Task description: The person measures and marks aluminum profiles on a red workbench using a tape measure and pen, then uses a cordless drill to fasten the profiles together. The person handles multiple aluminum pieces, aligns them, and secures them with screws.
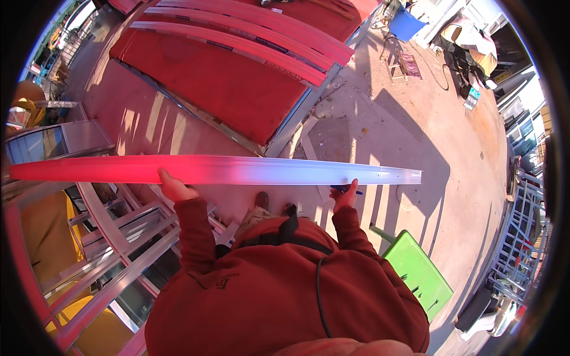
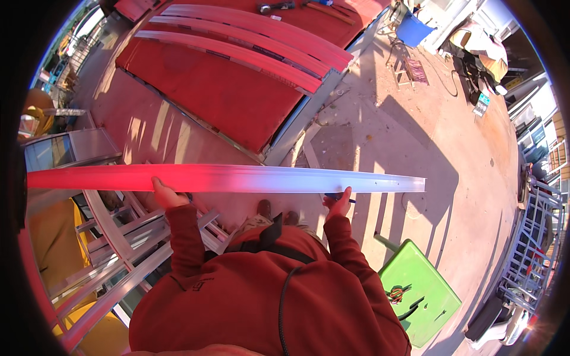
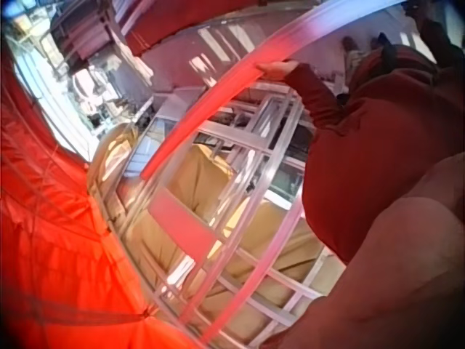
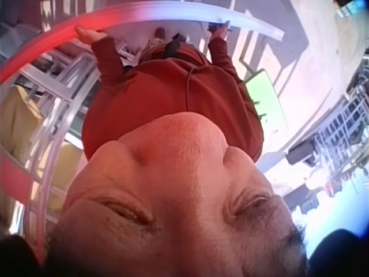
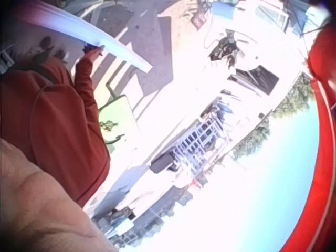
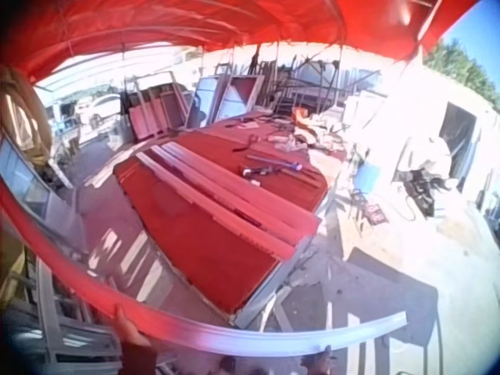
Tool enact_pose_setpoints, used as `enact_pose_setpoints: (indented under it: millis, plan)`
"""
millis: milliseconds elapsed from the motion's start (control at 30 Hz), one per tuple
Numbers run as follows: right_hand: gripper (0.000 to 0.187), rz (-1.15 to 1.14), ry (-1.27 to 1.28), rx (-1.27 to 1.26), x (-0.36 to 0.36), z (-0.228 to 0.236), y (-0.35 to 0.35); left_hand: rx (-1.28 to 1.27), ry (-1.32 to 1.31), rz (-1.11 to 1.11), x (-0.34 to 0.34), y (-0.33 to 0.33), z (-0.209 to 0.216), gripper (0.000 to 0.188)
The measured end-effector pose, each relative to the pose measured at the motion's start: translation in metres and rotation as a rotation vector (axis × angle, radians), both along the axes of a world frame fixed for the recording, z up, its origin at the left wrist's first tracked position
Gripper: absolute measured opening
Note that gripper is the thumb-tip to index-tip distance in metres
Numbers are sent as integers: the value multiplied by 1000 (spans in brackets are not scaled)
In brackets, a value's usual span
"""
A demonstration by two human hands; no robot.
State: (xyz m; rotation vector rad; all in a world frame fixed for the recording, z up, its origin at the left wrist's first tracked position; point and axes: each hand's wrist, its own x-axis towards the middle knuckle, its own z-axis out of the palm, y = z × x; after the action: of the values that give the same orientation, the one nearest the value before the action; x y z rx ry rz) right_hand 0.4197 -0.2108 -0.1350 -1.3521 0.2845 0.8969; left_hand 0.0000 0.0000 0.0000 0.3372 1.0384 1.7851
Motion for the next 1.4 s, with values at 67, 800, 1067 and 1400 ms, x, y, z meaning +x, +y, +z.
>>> enact_pose_setpoints:
  millis: [67, 800, 1067, 1400]
  plan:
    - [58, -97, -47, -119, -4, 6, 9, -26, -34, -10, -2, 3, -17, 41]
    - [44, -142, -334, 152, 276, 88, 156, -247, -27, 87, 76, 159, -121, 49]
    - [45, 75, -270, 227, 394, 124, 234, -283, 144, 246, 195, 151, -70, 56]
    - [45, 273, -224, 258, 467, 125, 329, -308, 161, 305, 260, 157, -73, 52]
